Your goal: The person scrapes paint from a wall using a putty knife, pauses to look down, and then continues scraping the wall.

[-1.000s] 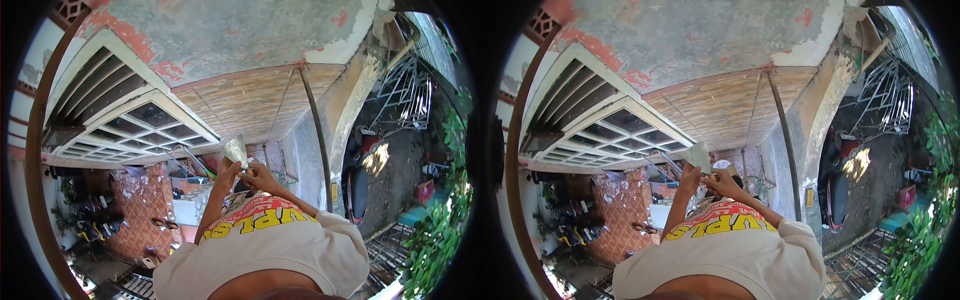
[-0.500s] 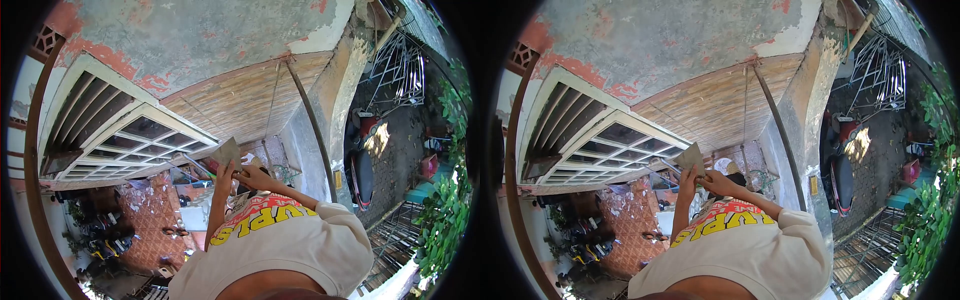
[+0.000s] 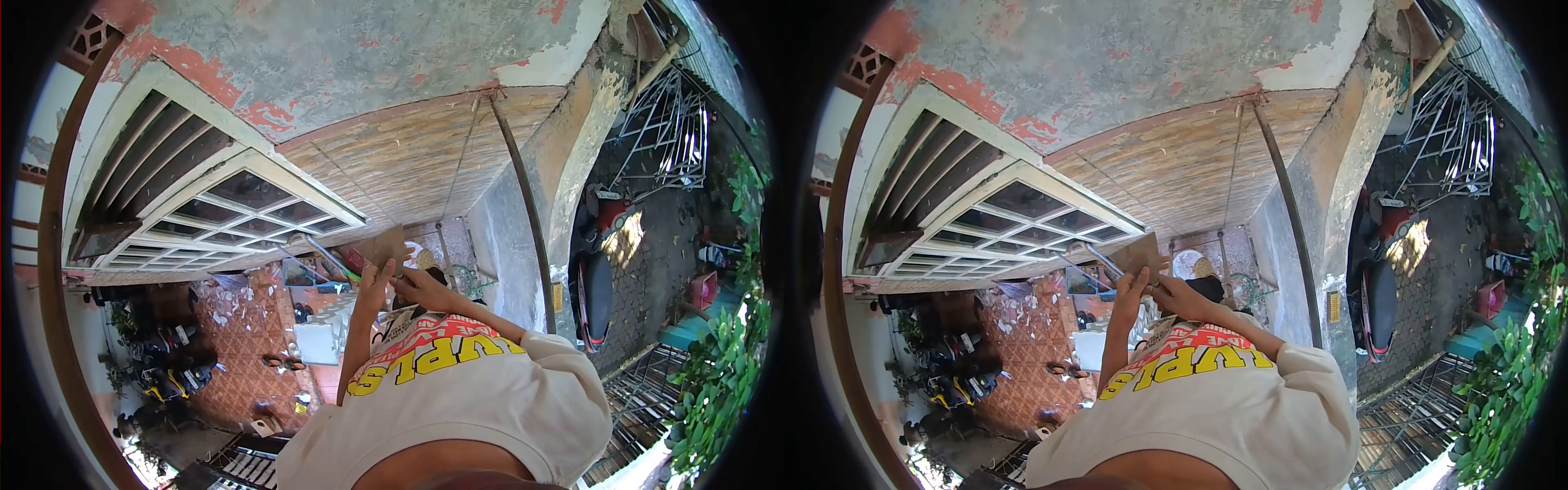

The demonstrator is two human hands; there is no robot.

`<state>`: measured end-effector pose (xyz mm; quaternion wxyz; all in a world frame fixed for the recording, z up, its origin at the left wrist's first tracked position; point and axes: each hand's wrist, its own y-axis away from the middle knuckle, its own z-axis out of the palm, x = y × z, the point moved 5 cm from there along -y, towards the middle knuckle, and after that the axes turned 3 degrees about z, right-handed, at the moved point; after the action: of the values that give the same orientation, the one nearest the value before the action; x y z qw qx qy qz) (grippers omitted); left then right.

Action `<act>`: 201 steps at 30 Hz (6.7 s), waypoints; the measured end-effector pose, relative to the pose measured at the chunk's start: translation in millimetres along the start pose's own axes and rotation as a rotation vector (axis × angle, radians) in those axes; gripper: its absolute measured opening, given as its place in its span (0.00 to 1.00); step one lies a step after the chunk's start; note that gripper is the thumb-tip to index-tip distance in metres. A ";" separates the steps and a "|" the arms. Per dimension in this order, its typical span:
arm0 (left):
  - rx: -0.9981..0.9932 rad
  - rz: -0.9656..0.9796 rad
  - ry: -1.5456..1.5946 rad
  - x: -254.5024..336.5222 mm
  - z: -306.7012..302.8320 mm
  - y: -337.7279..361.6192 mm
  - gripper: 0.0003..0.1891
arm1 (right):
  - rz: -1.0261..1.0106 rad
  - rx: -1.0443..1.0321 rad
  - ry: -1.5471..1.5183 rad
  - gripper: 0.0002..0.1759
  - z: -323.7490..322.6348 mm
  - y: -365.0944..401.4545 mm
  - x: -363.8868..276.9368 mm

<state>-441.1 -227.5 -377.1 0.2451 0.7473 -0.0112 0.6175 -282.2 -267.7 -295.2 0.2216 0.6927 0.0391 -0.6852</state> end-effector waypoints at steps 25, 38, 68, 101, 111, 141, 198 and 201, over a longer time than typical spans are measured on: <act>-0.140 0.238 0.198 76.3 37.1 1.5 0.42 | 0.146 0.291 -0.258 0.19 -32.5 3.6 12.0; 0.091 0.281 -0.008 103.6 54.5 -26.2 0.17 | 0.062 0.424 0.078 0.20 -48.8 -1.7 15.0; 0.065 0.445 0.188 238.3 89.0 -73.0 0.12 | -0.201 0.655 -0.484 0.28 -106.1 -13.0 -79.5; -0.027 0.731 0.180 412.8 73.5 -72.4 0.13 | -0.659 0.790 -0.179 0.25 -151.1 6.9 -232.6; -0.259 0.828 0.233 551.1 110.3 -94.9 0.20 | -0.851 1.154 0.165 0.24 -218.7 13.7 -347.3; 0.239 1.346 -0.146 692.2 162.3 -162.0 0.10 | -1.123 1.128 0.038 0.23 -326.7 -9.4 -447.0; 0.283 1.330 -0.048 682.7 161.5 -153.6 0.13 | -1.036 0.965 -0.138 0.18 -320.1 1.5 -446.9; 0.345 1.404 -0.079 693.9 162.0 -153.5 0.15 | -1.047 0.952 -0.171 0.17 -314.7 4.8 -456.6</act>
<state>-78.9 44.4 194.1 -0.3314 0.6138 -0.3998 0.5946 -13.6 -44.6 135.6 -0.4609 0.5483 0.0457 -0.6963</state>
